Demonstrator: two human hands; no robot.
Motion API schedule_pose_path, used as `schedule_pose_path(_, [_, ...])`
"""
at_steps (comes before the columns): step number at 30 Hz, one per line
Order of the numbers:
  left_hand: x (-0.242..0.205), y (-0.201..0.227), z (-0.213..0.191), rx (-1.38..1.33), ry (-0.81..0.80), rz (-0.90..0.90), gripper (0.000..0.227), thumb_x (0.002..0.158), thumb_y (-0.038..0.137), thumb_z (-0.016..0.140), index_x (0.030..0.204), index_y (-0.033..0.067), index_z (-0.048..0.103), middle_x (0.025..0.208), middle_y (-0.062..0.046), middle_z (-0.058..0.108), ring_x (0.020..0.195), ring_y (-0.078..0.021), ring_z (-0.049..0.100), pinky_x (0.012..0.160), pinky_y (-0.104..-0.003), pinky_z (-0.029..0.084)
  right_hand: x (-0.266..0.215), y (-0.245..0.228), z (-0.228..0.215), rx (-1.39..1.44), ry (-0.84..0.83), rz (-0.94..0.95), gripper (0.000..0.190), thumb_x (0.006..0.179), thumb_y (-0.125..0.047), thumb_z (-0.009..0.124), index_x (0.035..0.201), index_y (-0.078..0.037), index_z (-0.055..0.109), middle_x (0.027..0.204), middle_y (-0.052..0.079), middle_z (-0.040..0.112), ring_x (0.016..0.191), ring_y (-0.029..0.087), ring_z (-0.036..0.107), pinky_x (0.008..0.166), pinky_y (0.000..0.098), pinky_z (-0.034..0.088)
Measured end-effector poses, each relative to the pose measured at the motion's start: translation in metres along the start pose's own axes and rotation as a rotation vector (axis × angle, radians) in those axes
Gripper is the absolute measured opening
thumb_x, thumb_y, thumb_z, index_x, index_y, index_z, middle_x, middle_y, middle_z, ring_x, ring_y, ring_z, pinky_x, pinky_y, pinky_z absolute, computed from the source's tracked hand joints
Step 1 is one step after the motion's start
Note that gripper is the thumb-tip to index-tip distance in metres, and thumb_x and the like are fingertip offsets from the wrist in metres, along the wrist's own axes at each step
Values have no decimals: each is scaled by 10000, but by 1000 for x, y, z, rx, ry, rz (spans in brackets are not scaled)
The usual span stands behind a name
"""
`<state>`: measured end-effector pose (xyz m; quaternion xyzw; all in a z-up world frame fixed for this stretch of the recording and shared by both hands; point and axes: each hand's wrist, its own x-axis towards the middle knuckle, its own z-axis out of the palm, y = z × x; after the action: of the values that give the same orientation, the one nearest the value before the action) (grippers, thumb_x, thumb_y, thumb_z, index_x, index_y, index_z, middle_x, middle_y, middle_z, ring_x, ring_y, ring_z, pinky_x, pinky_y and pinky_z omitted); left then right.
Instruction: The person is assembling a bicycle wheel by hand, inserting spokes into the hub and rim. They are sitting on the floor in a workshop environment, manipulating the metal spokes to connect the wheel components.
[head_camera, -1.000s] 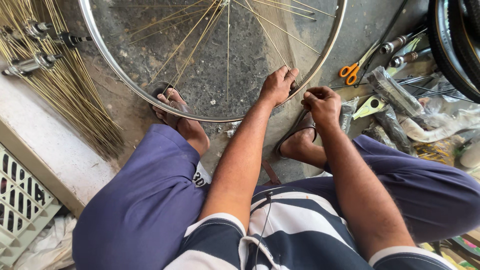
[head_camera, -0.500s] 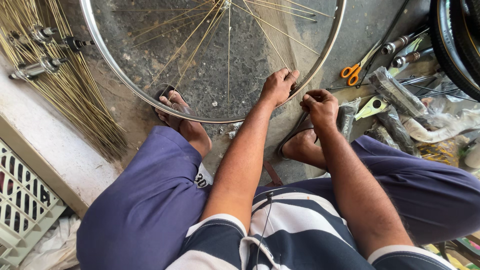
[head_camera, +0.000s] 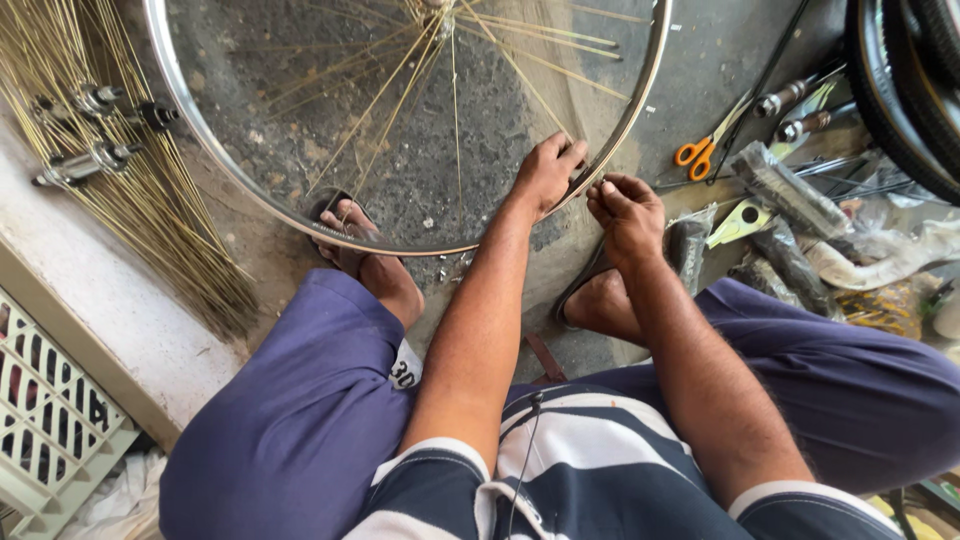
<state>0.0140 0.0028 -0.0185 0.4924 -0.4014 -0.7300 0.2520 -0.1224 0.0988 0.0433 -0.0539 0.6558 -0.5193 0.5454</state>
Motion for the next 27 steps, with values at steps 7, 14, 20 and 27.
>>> schedule_pose_path(7, [-9,16,-2,-26,-5,-95,289,995,321,638,965,37,678,842,-52,735,740,-140,654,657,-349,550,0,1,8,14,-27,-30,152,993,12,649,1143,28,651,996,130,722,879,211,737,806,319,652])
schedule_pose_path(14, [-13,28,-4,-10,-15,-143,288,1004,332,621,971,51,672,852,-47,734,737,-133,669,652,-339,564,-9,-2,16,96,-26,23,170,1009,-21,640,1168,38,654,1004,139,734,870,204,745,783,303,640])
schedule_pose_path(20, [-11,23,-4,-4,-7,-126,289,996,338,627,972,55,677,849,-46,737,728,-133,669,649,-332,559,-12,1,19,150,33,25,176,1011,-49,643,1170,27,638,993,134,735,861,202,749,769,295,639])
schedule_pose_path(27, [-6,14,-2,-23,-13,-119,305,1000,339,629,955,40,672,843,-55,731,719,-139,658,647,-342,560,-8,6,18,124,51,30,178,1007,-61,651,1166,18,635,976,120,731,849,192,747,759,289,641])
